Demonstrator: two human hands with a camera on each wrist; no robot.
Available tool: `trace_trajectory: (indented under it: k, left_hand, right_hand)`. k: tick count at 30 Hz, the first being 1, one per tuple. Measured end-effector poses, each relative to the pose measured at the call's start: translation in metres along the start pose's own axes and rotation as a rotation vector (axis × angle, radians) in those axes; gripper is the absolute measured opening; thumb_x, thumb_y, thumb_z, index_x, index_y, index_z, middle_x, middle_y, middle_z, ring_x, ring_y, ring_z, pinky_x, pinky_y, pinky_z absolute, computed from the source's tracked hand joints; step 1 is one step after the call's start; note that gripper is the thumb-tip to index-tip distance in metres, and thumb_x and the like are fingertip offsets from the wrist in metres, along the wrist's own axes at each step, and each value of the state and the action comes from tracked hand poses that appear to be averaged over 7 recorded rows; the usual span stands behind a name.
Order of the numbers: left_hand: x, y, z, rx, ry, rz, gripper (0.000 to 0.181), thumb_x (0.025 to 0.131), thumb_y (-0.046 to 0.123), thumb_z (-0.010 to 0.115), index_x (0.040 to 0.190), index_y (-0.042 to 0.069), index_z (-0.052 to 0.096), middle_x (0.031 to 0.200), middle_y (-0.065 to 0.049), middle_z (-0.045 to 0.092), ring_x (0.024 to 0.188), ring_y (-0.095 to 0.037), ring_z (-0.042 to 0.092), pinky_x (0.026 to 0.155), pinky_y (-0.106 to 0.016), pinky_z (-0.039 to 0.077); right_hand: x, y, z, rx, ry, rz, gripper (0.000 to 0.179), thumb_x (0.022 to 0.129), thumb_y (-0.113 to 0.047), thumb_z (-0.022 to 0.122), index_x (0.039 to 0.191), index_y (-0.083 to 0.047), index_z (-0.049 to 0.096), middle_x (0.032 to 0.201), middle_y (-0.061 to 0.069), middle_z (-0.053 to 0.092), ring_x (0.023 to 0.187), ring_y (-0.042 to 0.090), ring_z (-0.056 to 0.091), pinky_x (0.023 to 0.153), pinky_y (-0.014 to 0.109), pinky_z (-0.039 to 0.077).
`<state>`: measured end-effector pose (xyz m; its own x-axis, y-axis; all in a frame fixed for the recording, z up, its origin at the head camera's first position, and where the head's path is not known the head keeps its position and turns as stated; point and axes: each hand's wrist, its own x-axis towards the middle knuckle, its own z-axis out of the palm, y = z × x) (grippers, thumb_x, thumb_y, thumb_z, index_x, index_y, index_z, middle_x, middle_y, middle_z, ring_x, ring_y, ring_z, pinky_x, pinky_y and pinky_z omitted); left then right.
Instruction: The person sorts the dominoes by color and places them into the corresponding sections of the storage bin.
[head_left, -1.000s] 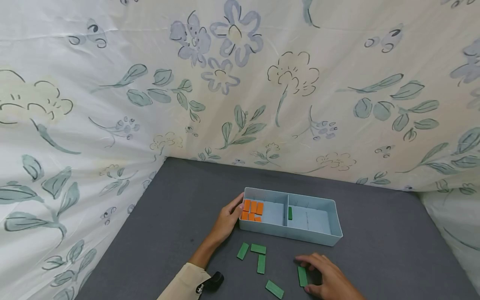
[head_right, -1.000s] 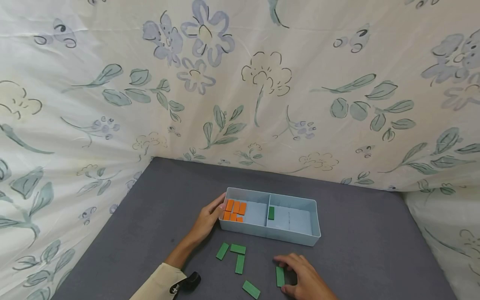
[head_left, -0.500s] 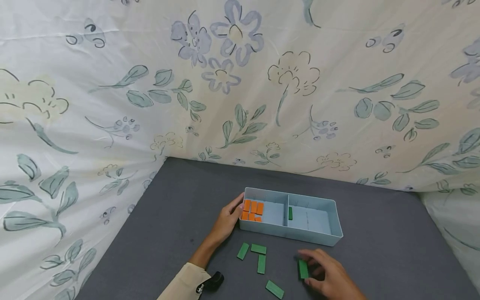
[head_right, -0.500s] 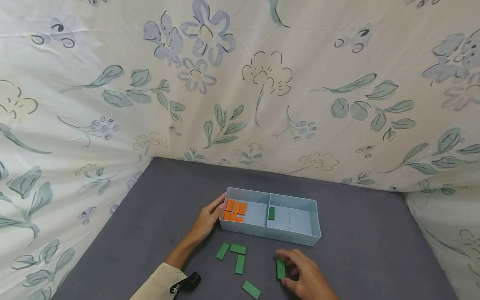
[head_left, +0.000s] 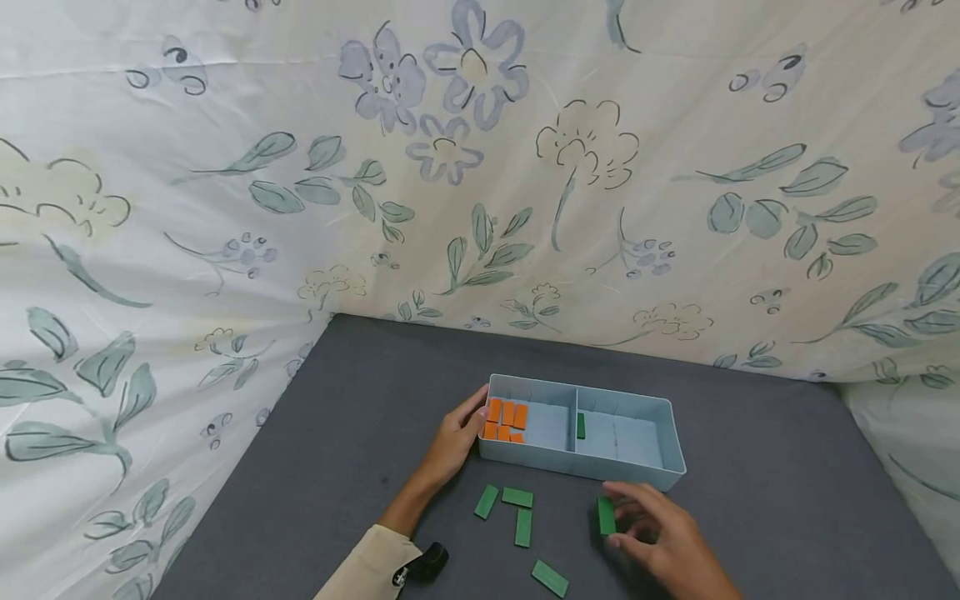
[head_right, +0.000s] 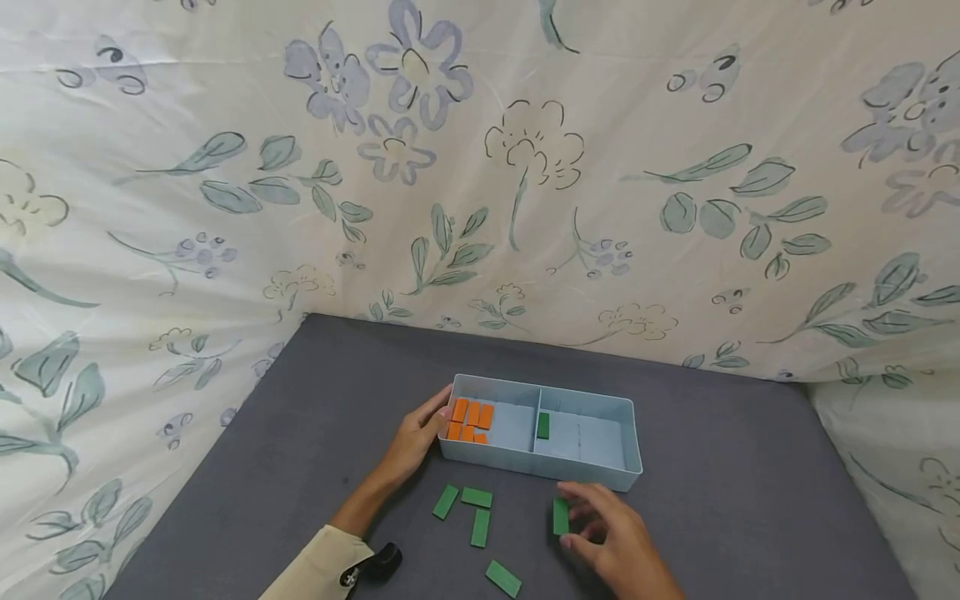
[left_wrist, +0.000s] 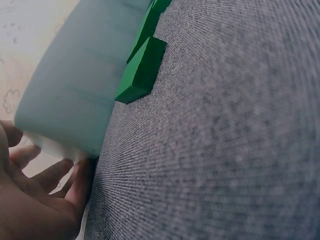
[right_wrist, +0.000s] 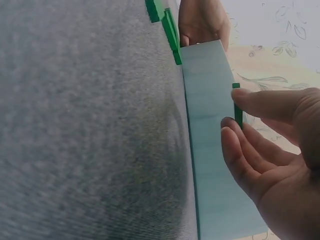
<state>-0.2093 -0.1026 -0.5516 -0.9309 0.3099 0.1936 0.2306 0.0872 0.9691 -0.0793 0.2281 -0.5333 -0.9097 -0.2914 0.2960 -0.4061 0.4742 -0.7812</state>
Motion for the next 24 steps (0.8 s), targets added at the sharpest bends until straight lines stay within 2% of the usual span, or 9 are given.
trace_trajectory:
  k: [7,16,20,24]
  left_hand:
    - [0.001,-0.001,0.0,0.025,0.003,0.002,0.056,0.117,0.029,0.045,0.167,0.007,0.033,0.171,-0.011,0.035,0.159,-0.028,0.03,0.127,-0.051,0.03]
    - [0.002,-0.001,0.0,0.027,0.01,-0.006,0.054,0.117,0.029,0.045,0.167,0.009,0.034,0.171,-0.011,0.035,0.16,-0.027,0.029,0.128,-0.05,0.028]
    - [0.002,0.0,0.001,0.023,0.012,-0.02,0.055,0.117,0.029,0.045,0.166,0.009,0.034,0.171,-0.009,0.035,0.16,-0.026,0.029,0.128,-0.049,0.027]
    - [0.003,0.001,0.001,0.013,0.009,-0.018,0.055,0.117,0.027,0.045,0.166,0.007,0.033,0.171,-0.01,0.034,0.16,-0.026,0.029,0.128,-0.05,0.027]
  right_hand:
    - [0.004,-0.009,0.0,0.005,0.093,0.018,0.067,0.079,0.003,0.089,0.141,-0.009,0.065,0.124,0.009,0.069,0.1,0.0,0.068,0.068,0.028,0.06]
    - [0.015,-0.01,-0.005,-0.025,0.176,-0.049,0.07,0.078,0.007,0.088,0.142,-0.011,0.064,0.128,0.011,0.07,0.101,0.001,0.07,0.07,0.026,0.061]
    - [0.02,-0.012,-0.008,-0.04,0.208,-0.057,0.074,0.076,0.011,0.089,0.142,-0.013,0.064,0.127,0.011,0.07,0.101,0.001,0.07,0.071,0.024,0.061]
    - [0.025,-0.01,-0.013,-0.031,0.225,-0.042,0.076,0.079,0.01,0.087,0.146,-0.013,0.061,0.131,0.008,0.069,0.104,-0.001,0.069,0.074,0.021,0.06]
